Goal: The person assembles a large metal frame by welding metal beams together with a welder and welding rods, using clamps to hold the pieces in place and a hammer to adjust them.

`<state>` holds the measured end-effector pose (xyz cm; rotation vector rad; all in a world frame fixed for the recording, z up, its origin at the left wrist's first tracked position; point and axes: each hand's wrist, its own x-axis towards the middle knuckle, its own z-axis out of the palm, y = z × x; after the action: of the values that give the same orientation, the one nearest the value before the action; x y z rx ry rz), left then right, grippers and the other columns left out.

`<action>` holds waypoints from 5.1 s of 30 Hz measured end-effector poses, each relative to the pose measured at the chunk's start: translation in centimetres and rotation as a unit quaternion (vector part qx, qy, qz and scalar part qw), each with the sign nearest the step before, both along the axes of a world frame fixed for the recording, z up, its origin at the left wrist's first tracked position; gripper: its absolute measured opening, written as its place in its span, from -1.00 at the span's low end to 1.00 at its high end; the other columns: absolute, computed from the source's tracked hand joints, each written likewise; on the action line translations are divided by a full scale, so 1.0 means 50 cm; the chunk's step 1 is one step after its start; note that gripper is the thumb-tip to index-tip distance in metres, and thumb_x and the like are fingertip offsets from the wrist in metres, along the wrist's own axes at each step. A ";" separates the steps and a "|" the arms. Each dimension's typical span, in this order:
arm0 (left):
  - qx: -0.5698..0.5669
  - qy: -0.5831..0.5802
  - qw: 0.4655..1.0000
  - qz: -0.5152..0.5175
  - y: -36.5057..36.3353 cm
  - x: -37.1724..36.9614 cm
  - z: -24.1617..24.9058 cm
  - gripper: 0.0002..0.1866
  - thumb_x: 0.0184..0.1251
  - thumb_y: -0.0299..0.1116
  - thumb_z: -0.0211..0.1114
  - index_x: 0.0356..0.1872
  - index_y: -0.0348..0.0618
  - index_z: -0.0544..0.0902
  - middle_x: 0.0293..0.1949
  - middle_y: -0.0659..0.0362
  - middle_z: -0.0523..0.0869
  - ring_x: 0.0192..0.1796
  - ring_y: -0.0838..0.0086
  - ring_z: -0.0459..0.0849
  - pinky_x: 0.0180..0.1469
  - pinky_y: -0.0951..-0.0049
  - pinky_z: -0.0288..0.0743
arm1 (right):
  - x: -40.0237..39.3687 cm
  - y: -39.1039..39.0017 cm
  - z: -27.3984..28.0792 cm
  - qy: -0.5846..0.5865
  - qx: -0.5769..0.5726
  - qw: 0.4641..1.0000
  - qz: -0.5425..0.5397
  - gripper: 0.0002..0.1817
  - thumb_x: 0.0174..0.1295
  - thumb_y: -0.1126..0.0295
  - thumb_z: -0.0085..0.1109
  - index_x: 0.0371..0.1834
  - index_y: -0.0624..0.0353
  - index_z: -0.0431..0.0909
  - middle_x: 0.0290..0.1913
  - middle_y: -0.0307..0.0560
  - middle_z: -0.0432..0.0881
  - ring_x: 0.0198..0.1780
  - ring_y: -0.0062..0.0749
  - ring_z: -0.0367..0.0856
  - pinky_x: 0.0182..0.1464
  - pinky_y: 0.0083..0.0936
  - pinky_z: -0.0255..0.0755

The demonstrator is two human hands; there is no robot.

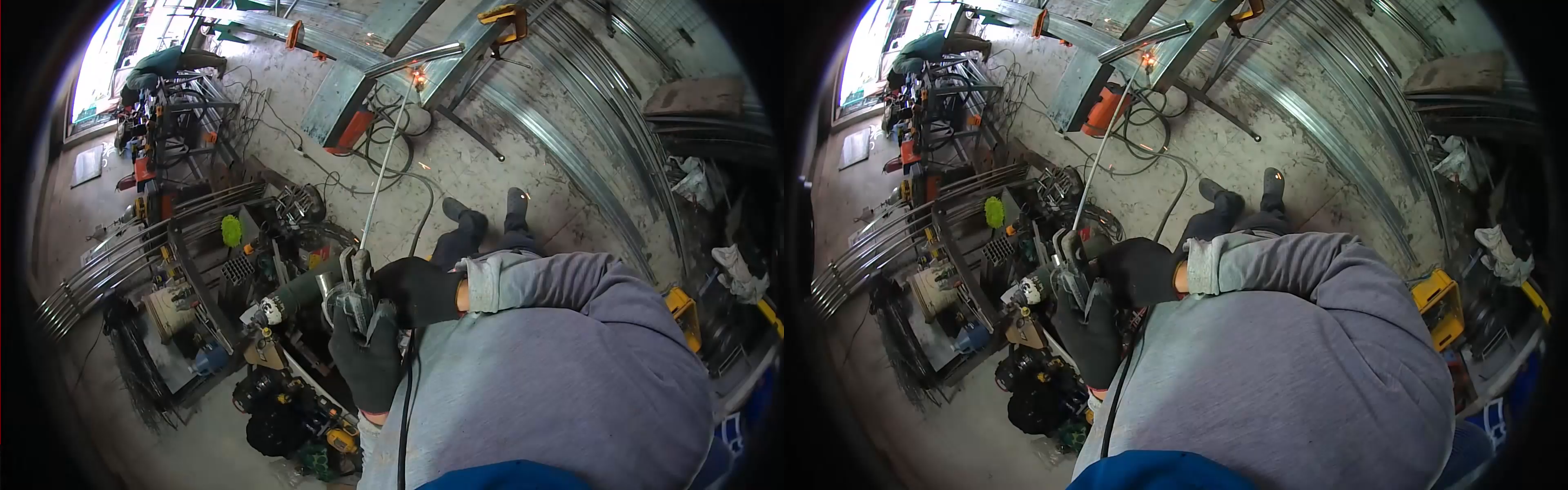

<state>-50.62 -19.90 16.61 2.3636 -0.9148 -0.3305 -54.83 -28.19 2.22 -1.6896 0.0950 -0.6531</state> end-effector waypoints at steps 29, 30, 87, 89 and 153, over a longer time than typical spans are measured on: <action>-0.029 0.036 0.999 -0.024 -0.003 0.016 -0.014 -0.73 0.38 -0.36 0.43 -0.07 -0.37 0.68 -0.33 0.01 0.78 -0.38 0.33 0.72 -0.25 0.33 0.56 | 0.010 0.006 -0.025 0.031 0.010 0.999 0.013 -0.71 0.23 0.20 0.23 -0.10 0.11 0.73 -0.22 0.21 0.74 -0.18 0.22 0.73 -0.09 -0.01 0.61; -0.029 0.036 0.999 -0.024 -0.004 0.017 -0.013 -0.73 0.38 -0.36 0.43 -0.07 -0.37 0.68 -0.33 0.01 0.78 -0.38 0.33 0.72 -0.25 0.33 0.56 | 0.012 0.007 -0.025 0.031 0.010 0.999 0.013 -0.71 0.23 0.20 0.23 -0.10 0.11 0.73 -0.22 0.21 0.74 -0.18 0.22 0.73 -0.09 -0.01 0.61; -0.279 0.199 0.892 0.293 0.081 0.073 -0.101 -0.72 0.64 -0.19 0.16 -0.20 -0.20 0.46 -0.53 0.15 0.58 -0.60 0.50 0.53 -0.52 0.51 0.41 | -0.454 -0.179 -0.496 0.501 0.120 0.813 -0.273 -0.57 0.29 0.03 0.34 0.03 0.13 0.73 -0.26 0.04 0.79 -0.24 -0.12 0.76 -0.08 -0.22 0.62; -0.238 0.203 0.907 0.283 0.090 0.081 -0.116 -0.72 0.64 -0.18 0.16 -0.20 -0.20 0.46 -0.54 0.15 0.58 -0.59 0.49 0.55 -0.52 0.50 0.41 | -0.555 -0.162 -0.604 0.604 0.122 0.737 -0.279 -0.68 0.30 0.12 0.25 -0.14 0.13 0.76 -0.35 0.06 0.76 -0.34 -0.18 0.72 -0.16 -0.25 0.60; -0.150 -0.464 0.859 -0.158 0.308 0.398 0.446 -0.72 0.58 -0.29 0.08 -0.07 -0.24 0.70 -0.24 0.10 0.71 -0.17 0.45 0.70 -0.16 0.43 0.58 | -0.665 -0.143 -0.778 0.642 -0.256 0.722 -0.035 -0.77 0.34 0.13 0.12 -0.22 -0.05 0.71 -0.29 0.07 0.78 -0.21 -0.04 0.80 -0.23 -0.03 0.60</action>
<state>-30.75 -4.52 38.89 2.0110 -1.6370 0.8663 -88.08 -35.35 -36.68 -2.3996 1.0470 0.6462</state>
